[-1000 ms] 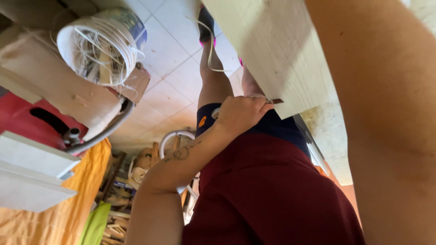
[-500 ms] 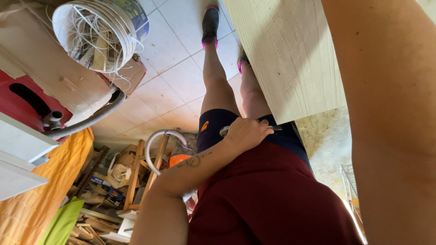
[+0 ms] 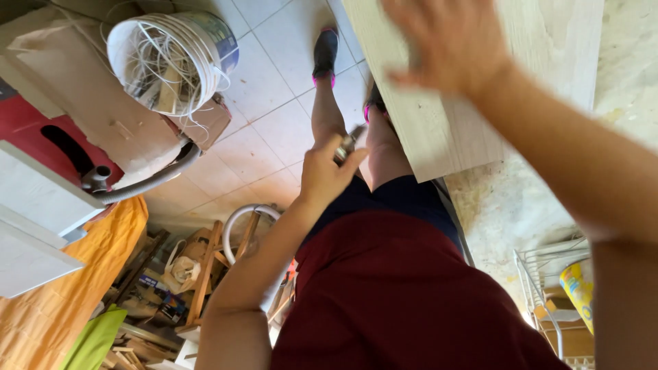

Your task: The person trims the edges of a wooden board using a utility knife. They hold the board firmly while sliding the knife along the side to remove excess veneer or material, repeating the action on different sides and edges.

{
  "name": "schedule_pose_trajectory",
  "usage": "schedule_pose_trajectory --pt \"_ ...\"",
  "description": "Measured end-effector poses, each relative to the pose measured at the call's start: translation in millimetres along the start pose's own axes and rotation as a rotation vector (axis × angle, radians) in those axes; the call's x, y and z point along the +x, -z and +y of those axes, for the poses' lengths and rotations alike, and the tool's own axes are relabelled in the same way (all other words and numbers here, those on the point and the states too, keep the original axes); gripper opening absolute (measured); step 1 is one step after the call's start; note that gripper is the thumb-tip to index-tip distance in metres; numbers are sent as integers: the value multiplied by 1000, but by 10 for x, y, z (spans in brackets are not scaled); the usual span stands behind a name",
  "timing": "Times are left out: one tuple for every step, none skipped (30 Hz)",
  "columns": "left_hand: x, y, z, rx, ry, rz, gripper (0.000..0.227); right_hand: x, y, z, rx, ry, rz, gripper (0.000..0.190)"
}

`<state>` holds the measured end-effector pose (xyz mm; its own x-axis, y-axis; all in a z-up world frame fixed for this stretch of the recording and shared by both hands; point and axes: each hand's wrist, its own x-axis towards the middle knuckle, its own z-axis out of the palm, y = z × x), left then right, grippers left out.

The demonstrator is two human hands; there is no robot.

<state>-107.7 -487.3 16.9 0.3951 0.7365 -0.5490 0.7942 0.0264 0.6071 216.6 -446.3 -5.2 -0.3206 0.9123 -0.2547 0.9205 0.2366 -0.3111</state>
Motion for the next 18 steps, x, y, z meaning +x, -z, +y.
schedule_pose_trajectory --pt "96 82 68 -243 182 -37 54 -188 -99 -321 1 5 3 95" --pt "163 51 108 -241 174 -26 54 -386 -155 -555 -5 10 13 95" --pt "237 26 131 -401 217 0 35 -587 -230 -805 44 41 193 89" --pt "309 -1 156 -561 258 23 23 -788 -314 -1053 93 73 373 86" --pt "348 -26 224 -556 241 25 23 -980 -403 -1169 84 68 387 86" --pt "388 -48 295 -640 241 18 24 -1166 -495 -1285 104 15 324 85" --pt "464 -78 384 -732 236 21 26 -1319 -586 -1341 116 -27 264 96" --pt "560 -204 319 -734 215 32 26 -1368 -630 -1330 101 -21 280 96" --pt "603 -340 240 -766 216 19 25 -1457 -680 -1362 86 -35 219 101" --pt "653 -480 155 -797 217 6 25 -1543 -741 -1392 71 -50 159 108" --pt "683 -521 170 -797 207 13 25 -1525 -685 -1355 65 -47 168 108" --pt "721 -562 181 -800 216 35 22 -1503 -633 -1317 94 -28 160 118" --pt "760 -611 196 -805 226 59 18 -1484 -579 -1269 124 -7 150 128" --pt "806 -551 259 -806 218 67 18 -1435 -533 -1229 118 -2 157 128" --pt "829 -502 314 -812 217 53 20 -1408 -490 -1211 107 -18 146 129" --pt "858 -460 363 -817 216 39 23 -1378 -456 -1189 96 -33 135 130" --pt "889 -371 440 -817 218 38 23 -1348 -441 -1169 97 -34 134 130" --pt "923 -285 515 -812 181 33 24 -1317 -431 -1145 112 -55 127 128"
